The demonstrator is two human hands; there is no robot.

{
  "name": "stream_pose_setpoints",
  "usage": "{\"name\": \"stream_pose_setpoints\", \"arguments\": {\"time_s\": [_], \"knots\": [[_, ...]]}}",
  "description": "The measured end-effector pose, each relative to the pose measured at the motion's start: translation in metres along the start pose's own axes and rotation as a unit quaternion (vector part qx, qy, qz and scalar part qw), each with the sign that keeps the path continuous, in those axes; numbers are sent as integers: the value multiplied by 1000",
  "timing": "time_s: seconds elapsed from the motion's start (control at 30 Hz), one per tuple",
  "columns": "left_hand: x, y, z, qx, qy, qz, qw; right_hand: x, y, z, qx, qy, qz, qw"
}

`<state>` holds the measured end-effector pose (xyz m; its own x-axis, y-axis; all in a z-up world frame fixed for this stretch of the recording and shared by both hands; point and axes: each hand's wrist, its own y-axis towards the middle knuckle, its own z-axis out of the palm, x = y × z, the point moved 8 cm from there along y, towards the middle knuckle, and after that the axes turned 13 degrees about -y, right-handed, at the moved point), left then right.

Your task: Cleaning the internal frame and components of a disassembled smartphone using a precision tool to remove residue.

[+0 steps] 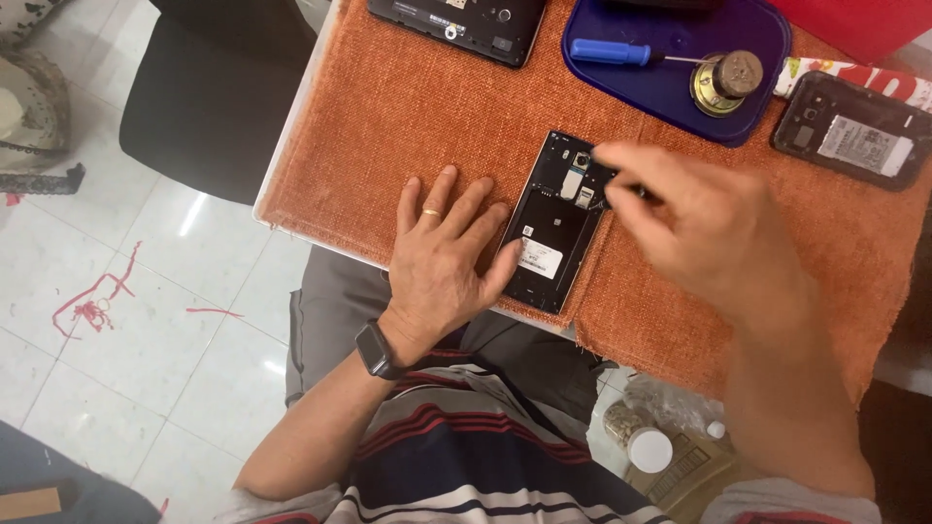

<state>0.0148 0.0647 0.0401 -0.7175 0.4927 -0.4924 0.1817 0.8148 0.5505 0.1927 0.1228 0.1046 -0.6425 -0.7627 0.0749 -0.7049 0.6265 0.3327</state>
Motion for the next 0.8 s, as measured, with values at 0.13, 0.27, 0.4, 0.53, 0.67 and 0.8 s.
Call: {"name": "stream_pose_setpoints", "arguments": {"time_s": [0.13,0.27,0.4,0.53,0.67,0.8], "knots": [[-1,1,-2,-4,-3,2,1000,2,6,-7,2,11,1,1000],[-1,1,-1,0,-2,2,1000,6,4,-3,11,-10,3,1000],[0,0,0,-5,-3,1,1000,4,4,-10,-6,-17,6,1000],[0,0,0,-5,-7,1,1000,1,-2,0,-19,-22,-4,1000],[0,0,-1,-12,-4,0,1000,1,2,-11,-32,-24,20,999],[-2,1,-2,-6,-5,3,1000,3,1,-2,-2,-26,5,1000]]}}
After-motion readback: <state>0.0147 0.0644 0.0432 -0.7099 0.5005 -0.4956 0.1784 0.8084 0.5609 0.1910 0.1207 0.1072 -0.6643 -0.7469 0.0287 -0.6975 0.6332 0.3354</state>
